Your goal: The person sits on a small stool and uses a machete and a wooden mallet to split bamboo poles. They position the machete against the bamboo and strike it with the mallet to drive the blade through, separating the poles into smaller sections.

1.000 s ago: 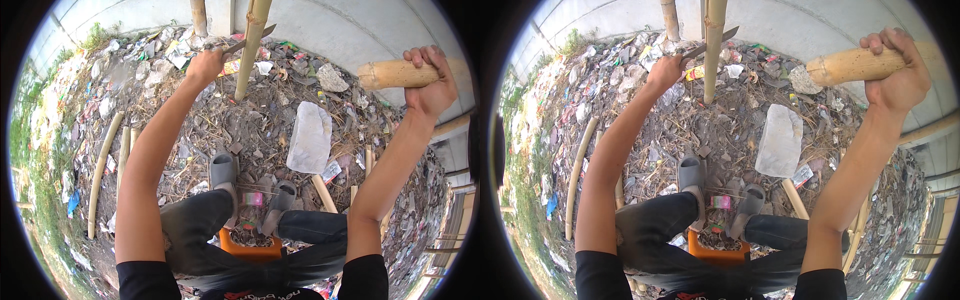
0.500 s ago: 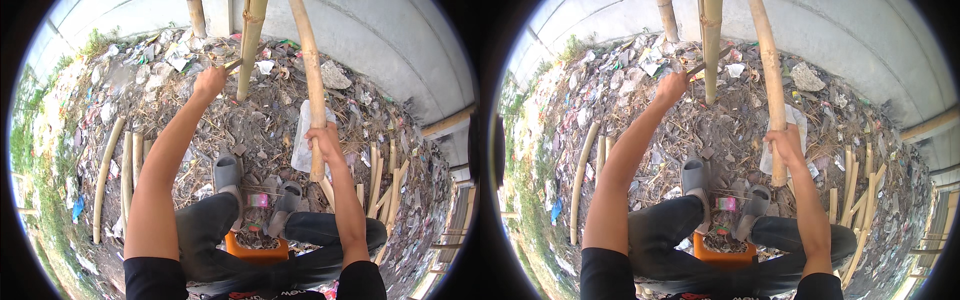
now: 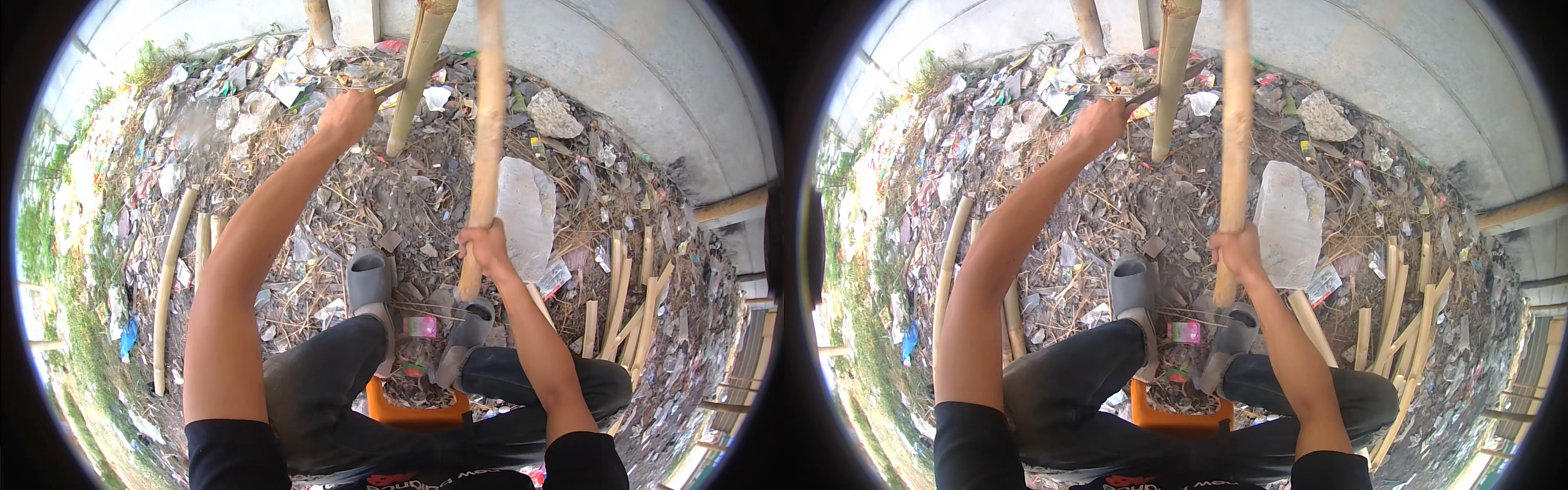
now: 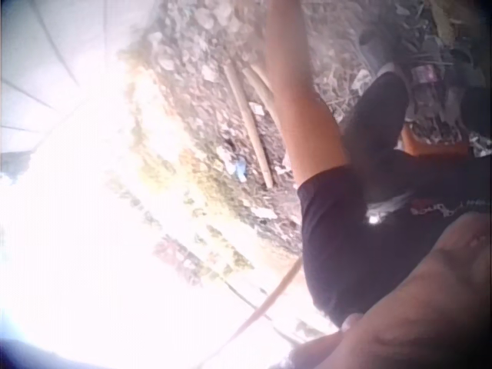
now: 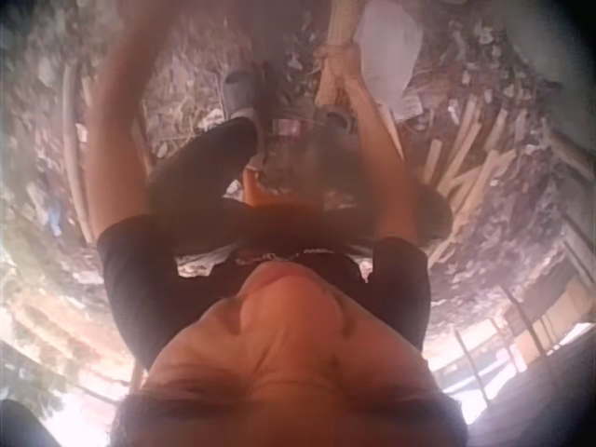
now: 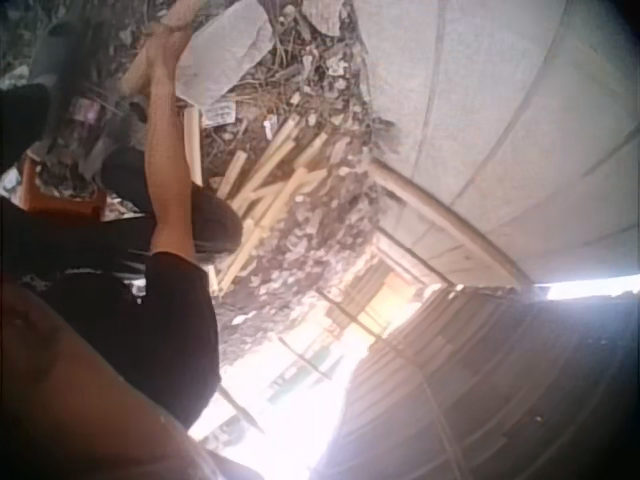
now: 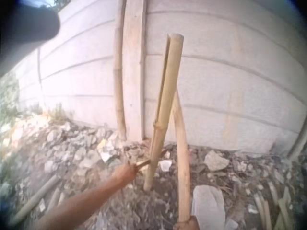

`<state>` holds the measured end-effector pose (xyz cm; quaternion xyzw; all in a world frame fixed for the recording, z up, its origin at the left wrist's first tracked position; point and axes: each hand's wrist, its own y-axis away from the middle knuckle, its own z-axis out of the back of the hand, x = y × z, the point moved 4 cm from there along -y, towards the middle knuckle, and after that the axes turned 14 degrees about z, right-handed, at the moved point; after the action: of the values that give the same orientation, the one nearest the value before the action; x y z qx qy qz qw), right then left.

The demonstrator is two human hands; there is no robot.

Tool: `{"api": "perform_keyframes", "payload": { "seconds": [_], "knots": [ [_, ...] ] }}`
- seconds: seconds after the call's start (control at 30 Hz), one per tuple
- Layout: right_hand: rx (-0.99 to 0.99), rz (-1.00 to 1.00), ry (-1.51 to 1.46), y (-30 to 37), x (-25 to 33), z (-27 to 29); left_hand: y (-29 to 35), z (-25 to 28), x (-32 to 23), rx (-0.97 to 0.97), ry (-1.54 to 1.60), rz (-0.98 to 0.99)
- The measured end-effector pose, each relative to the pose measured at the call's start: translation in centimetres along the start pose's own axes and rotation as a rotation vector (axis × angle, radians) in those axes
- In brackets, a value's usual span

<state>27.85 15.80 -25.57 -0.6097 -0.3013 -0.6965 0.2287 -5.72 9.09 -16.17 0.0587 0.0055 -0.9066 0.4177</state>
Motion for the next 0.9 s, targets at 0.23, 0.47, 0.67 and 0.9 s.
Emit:
{"api": "perform_keyframes", "payload": {
  "seconds": [0.23, 0.47, 0.67, 0.9],
  "knots": [
    [-0.009, -0.134, -0.050, -1.5, 3.2, 3.8, -0.1, -6.3, 3.8, 0.009, -0.020, 0.087],
    [-0.241, 0.782, -0.524, -6.2, 26.6, 8.9, -0.2, -6.2, 5.5, -0.017, 0.074, 0.135],
    [-0.204, 0.302, -0.091, -3.1, 2.1, -0.1, -1.6, -7.2, 2.2, -0.010, 0.112, 0.135],
    [-0.057, -0.215, 0.011, 0.2, -2.4, 1.6, -1.1, -9.2, 3.0, 0.045, 0.084, 0.054]
  ]
}}
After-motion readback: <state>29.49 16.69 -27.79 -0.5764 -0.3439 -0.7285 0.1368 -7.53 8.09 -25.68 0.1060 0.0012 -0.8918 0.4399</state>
